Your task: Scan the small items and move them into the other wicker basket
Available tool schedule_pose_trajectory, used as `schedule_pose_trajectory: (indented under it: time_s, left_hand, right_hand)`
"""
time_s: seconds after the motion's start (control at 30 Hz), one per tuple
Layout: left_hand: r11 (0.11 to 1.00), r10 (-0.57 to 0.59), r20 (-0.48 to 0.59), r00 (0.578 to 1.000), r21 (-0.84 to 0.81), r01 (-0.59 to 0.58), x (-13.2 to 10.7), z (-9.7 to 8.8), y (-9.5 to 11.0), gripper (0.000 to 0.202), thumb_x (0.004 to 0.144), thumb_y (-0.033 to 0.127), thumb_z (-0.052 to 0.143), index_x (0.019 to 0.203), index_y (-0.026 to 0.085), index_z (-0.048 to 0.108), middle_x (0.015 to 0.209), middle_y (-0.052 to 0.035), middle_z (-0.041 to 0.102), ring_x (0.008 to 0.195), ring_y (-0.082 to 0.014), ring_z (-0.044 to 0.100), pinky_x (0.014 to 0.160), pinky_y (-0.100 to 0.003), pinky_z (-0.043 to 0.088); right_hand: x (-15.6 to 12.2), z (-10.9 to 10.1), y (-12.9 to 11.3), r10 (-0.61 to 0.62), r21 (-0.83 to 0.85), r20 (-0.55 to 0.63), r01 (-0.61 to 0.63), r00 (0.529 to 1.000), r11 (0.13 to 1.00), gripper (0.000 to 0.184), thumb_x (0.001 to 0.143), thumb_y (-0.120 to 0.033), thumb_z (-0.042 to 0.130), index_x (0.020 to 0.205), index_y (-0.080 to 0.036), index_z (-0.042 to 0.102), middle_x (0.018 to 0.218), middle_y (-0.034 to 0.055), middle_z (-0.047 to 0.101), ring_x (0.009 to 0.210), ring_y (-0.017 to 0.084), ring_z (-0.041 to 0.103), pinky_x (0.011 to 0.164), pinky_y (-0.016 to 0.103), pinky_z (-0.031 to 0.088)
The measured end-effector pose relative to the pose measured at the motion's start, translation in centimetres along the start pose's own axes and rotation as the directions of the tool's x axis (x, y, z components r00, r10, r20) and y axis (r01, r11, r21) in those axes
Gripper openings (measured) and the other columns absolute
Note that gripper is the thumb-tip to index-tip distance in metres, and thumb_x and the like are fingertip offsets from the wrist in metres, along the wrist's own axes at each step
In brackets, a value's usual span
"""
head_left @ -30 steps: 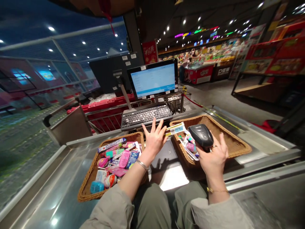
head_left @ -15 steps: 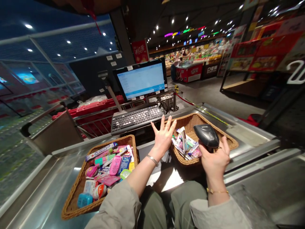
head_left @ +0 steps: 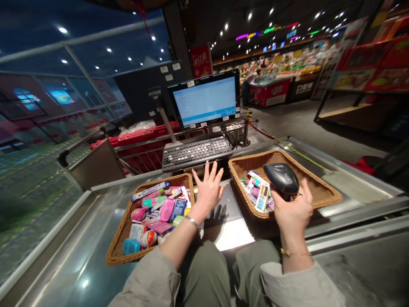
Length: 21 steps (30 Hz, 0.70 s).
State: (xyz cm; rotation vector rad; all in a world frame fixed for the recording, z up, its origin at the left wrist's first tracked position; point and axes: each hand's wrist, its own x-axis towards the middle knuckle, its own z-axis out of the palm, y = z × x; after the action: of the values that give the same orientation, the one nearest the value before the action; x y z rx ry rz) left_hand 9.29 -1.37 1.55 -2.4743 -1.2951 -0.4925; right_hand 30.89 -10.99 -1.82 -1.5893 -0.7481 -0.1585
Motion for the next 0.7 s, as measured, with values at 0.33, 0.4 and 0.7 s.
schedule_pose_trajectory:
  time_s: [0.33,0.4,0.7]
  left_hand:
    - [0.976,-0.212,0.025,0.977,0.058,0.210,-5.7,-2.3,-6.9,0.057,0.099,0.041,0.056,0.153,0.024,0.048,0.170,-0.0120,0.026,0.160,-0.0381,0.013,0.117,-0.083,0.009]
    - [0.965,-0.254,0.024,0.967,0.079,0.251,-6.9,-2.7,-8.5,0.057,0.099,0.041,0.055,0.153,0.024,0.048,0.170,-0.0125,0.026,0.160,-0.0384,0.013,0.117,-0.083,0.008]
    - [0.887,-0.446,0.100,0.889,0.184,0.424,-12.8,-4.0,-13.5,0.051,0.098,0.045,0.055,0.144,0.023,0.058,0.167,-0.0163,0.033,0.158,-0.0435,0.017,0.115,-0.085,0.010]
  right_hand:
    - [-2.1,3.0,-3.5,-0.178,0.082,0.162,0.167,0.970,0.983,0.048,0.078,-0.043,0.077,0.113,-0.011,0.073,0.121,0.0201,0.071,0.145,0.037,0.046,0.119,0.057,0.037]
    - [-2.5,3.7,-4.2,-0.193,0.106,0.169,0.177,0.966,0.978,0.048,0.077,-0.045,0.077,0.111,-0.011,0.073,0.118,0.0188,0.073,0.144,0.037,0.047,0.119,0.059,0.036]
    - [-4.5,6.1,-5.8,-0.244,0.146,0.267,0.212,0.932,0.966,0.039,0.082,-0.045,0.073,0.107,-0.015,0.072,0.114,0.0154,0.073,0.143,0.038,0.045,0.118,0.067,0.030]
